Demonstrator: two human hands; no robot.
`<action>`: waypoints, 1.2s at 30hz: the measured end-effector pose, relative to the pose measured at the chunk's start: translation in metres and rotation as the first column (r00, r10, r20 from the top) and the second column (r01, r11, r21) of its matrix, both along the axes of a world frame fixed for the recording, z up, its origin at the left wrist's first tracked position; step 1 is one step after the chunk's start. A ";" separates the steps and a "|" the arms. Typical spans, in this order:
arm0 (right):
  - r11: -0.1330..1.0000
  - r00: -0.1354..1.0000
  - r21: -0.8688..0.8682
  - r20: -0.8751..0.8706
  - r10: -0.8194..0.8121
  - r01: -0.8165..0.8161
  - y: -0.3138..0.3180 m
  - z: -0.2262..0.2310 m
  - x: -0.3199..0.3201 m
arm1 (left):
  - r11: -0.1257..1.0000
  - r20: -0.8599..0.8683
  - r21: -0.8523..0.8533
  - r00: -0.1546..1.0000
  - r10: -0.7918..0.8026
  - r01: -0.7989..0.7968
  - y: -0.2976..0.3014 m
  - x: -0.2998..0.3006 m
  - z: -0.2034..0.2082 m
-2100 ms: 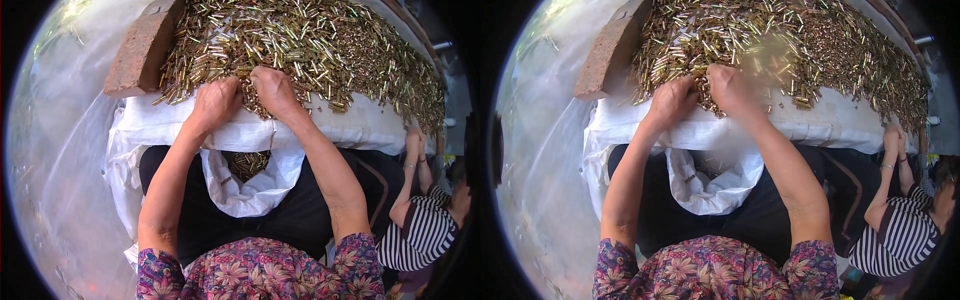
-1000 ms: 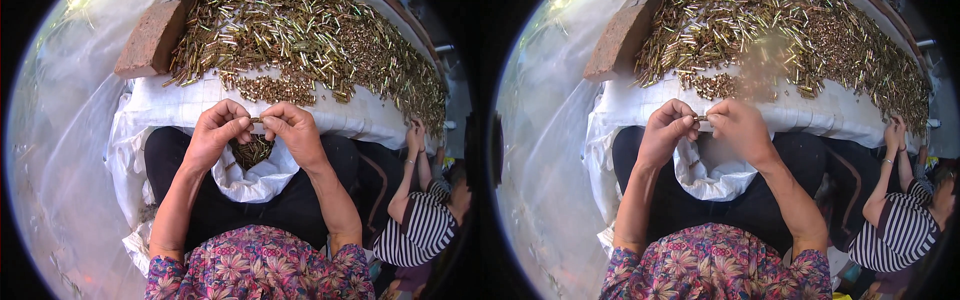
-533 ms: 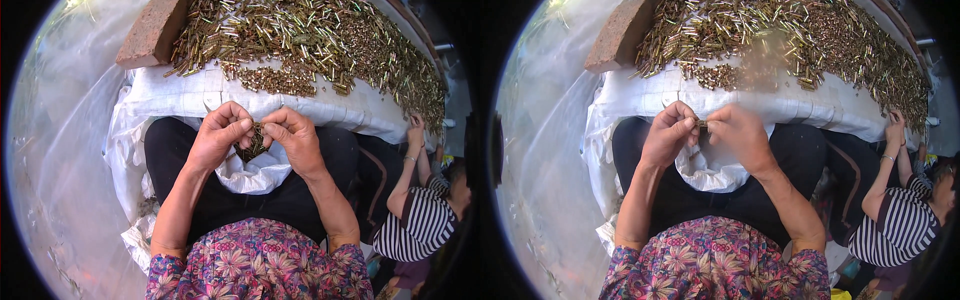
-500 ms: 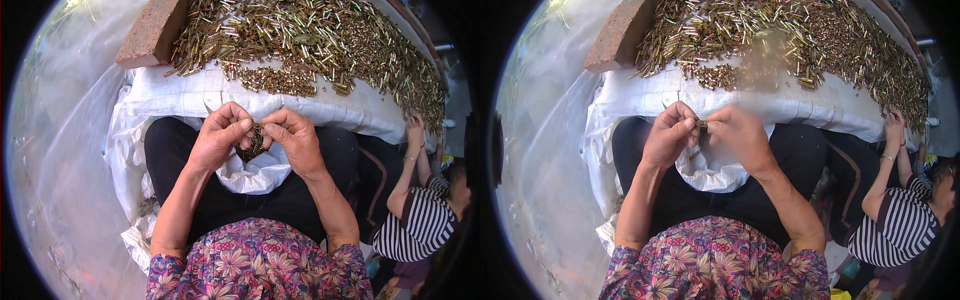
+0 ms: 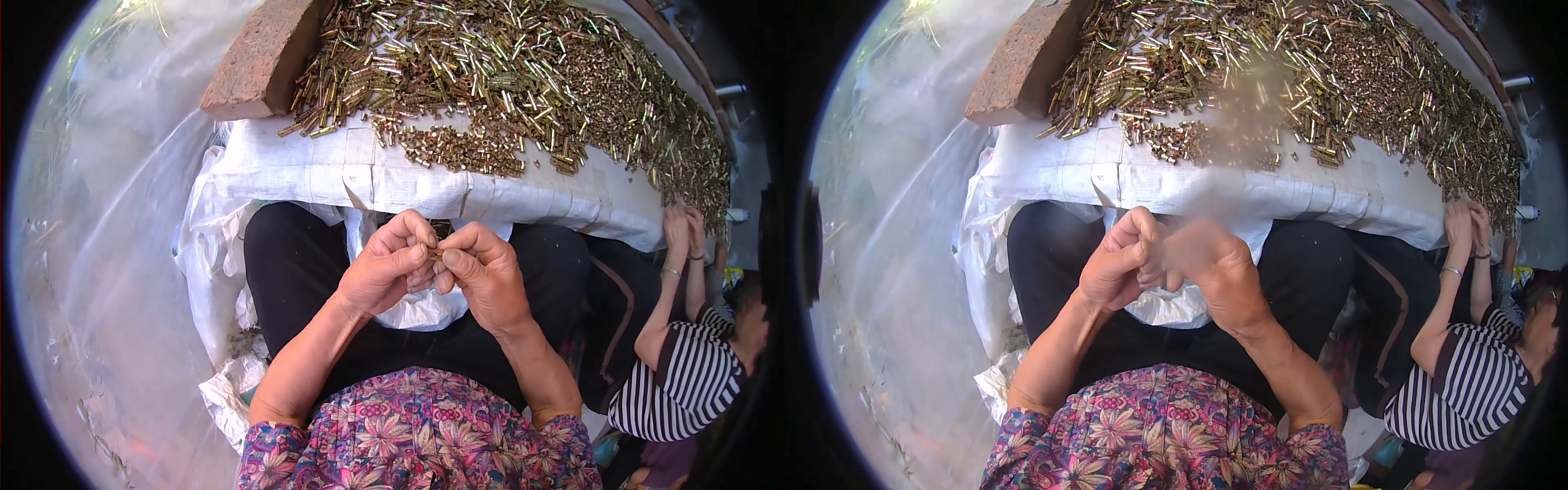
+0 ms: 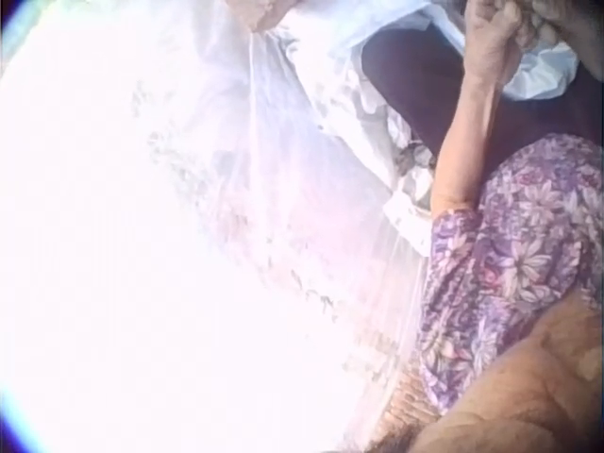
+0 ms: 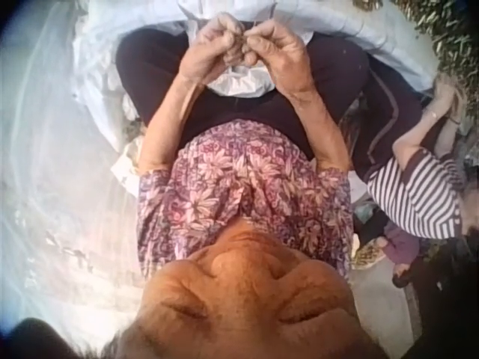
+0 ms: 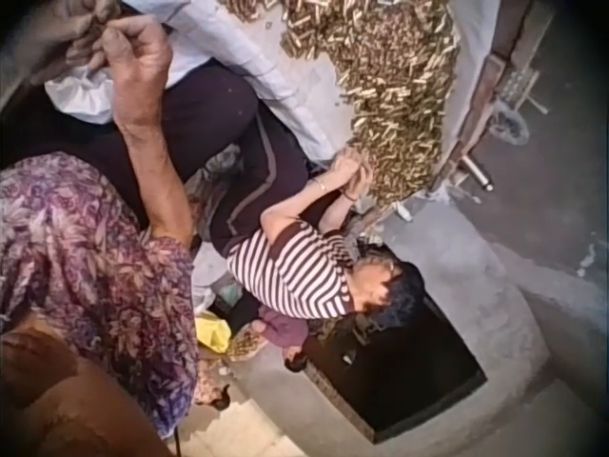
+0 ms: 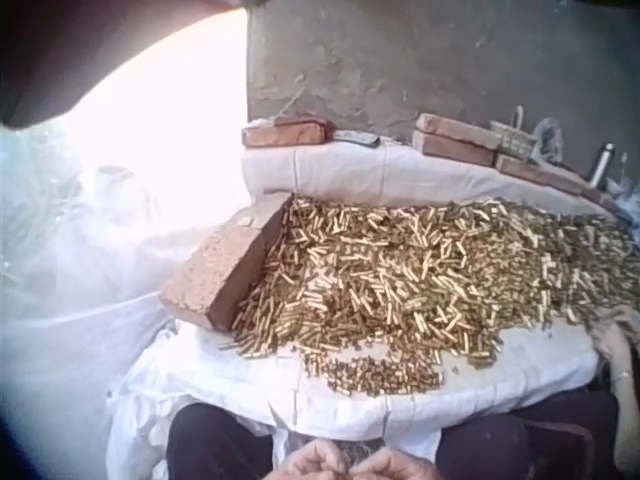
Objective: The person assembles metal fastener components by picking up pieces from the table, fitting them together by hand, and dropping the assembled parts into a bag.
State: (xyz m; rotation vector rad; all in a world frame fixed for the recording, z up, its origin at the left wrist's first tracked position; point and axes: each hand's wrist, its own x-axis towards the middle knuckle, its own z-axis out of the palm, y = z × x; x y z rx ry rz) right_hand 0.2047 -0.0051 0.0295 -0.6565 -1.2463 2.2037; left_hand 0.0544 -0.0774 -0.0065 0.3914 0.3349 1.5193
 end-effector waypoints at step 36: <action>-0.012 0.751 0.826 0.505 -0.426 -0.563 0.158 -0.035 -0.135 | 0.926 -0.786 0.256 -0.617 0.032 -0.278 0.089 -0.099 -0.004</action>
